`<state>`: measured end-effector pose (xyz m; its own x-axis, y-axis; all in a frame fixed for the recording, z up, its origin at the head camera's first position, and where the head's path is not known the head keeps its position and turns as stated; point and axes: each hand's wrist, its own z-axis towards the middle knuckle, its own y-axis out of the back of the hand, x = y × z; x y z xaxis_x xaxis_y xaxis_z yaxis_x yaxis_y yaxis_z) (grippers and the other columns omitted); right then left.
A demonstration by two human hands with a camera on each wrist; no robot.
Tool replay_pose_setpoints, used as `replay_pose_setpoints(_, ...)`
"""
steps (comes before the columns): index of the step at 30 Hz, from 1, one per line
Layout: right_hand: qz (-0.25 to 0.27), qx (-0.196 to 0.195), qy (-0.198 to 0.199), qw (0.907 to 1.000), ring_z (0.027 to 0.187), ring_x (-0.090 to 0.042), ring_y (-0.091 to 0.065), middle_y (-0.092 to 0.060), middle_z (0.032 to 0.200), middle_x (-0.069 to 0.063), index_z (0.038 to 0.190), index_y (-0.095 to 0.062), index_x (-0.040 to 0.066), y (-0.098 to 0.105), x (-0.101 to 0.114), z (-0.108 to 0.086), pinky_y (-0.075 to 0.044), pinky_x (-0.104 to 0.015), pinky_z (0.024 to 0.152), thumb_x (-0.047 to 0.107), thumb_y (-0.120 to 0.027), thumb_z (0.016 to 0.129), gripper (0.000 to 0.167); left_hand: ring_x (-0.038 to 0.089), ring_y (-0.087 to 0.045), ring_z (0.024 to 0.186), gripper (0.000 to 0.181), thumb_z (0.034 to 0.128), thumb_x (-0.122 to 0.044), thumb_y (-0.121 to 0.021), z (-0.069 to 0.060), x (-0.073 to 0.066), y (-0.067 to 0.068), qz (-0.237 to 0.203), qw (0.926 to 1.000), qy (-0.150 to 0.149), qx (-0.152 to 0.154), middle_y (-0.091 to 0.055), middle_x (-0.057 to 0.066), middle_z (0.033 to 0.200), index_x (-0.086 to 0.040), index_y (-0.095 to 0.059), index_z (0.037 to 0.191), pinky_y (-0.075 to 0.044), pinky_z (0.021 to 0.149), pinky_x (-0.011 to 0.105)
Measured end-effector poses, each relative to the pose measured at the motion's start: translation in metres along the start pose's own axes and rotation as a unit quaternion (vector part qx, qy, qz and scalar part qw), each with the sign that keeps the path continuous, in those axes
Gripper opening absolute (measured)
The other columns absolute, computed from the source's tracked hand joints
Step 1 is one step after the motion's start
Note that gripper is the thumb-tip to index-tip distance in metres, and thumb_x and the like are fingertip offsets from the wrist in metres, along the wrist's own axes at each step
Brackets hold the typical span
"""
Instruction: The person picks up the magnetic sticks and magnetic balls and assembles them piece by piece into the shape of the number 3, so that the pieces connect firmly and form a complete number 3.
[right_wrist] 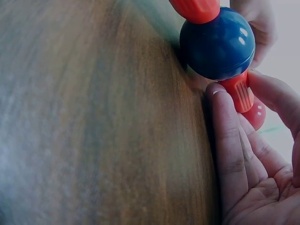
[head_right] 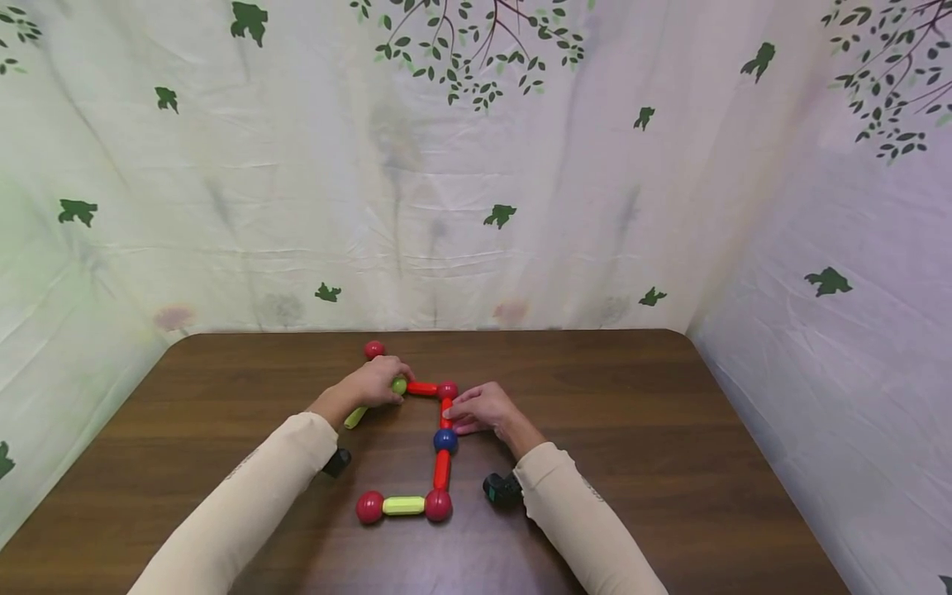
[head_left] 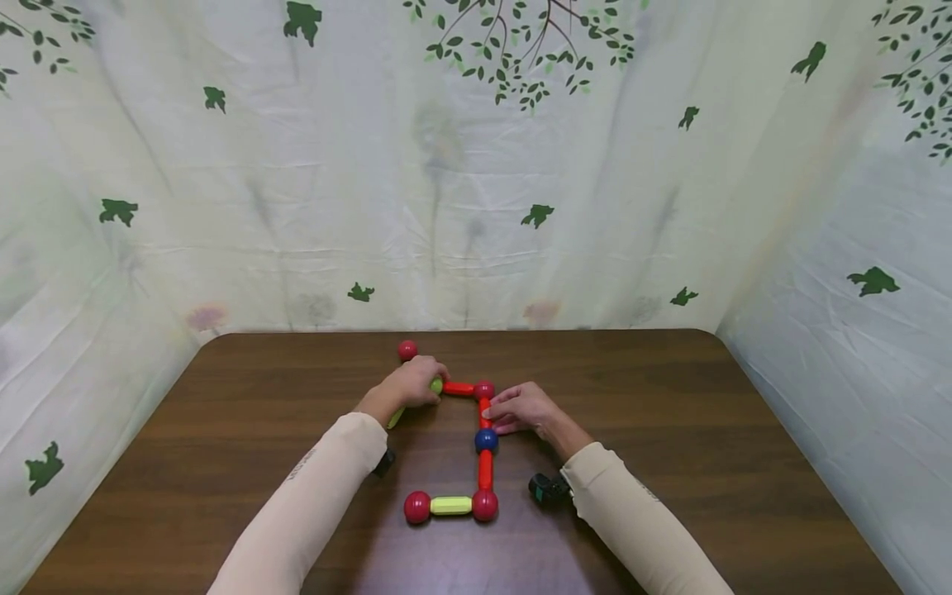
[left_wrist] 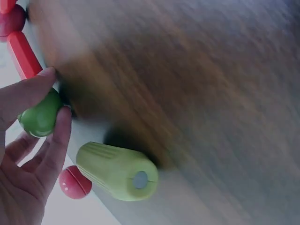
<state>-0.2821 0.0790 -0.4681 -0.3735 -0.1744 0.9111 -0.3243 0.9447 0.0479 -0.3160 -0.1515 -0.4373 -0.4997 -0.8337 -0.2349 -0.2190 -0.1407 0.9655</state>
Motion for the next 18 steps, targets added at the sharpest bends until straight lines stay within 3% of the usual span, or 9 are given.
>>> replay_pose_setpoints(6,0.002,0.002,-0.001,1.0000,0.061,-0.015,-0.067,-0.069,0.077,-0.009,0.101,-0.067,-0.008,-0.0002,-0.0003,0.0011,-0.056,-0.031,0.061,-0.001,-0.074,0.081,0.022,0.028,-0.053,0.096,0.024,0.0776,-0.010,-0.077,0.0006,-0.0032,-0.0006,-0.019,0.9994,0.029,0.001,-0.061,0.009,0.096,-0.007,-0.066,0.098,-0.044,0.090,0.041)
replay_pose_setpoints(13,0.007,0.002,-0.002,1.0000,0.062,-0.015,-0.066,-0.069,0.077,-0.009,0.101,-0.067,-0.009,-0.0003,-0.0011,0.0023,-0.056,-0.031,0.062,-0.002,-0.073,0.081,0.022,0.025,-0.053,0.087,0.025,0.0753,-0.010,-0.079,-0.0038,-0.0017,0.0019,-0.039,0.9989,0.005,-0.027,-0.061,0.008,0.091,-0.006,-0.066,0.096,-0.046,0.083,0.037)
replay_pose_setpoints(18,0.006,0.002,0.003,1.0000,0.061,-0.015,-0.066,-0.069,0.076,-0.008,0.100,-0.067,-0.008,-0.0001,-0.0019,0.0030,-0.056,-0.031,0.061,-0.002,-0.074,0.080,0.022,0.024,-0.056,0.090,0.034,0.0756,-0.009,-0.080,-0.0067,0.0035,0.0024,-0.070,0.9968,0.018,-0.034,-0.065,0.010,0.100,-0.002,-0.064,0.105,-0.047,0.087,0.037)
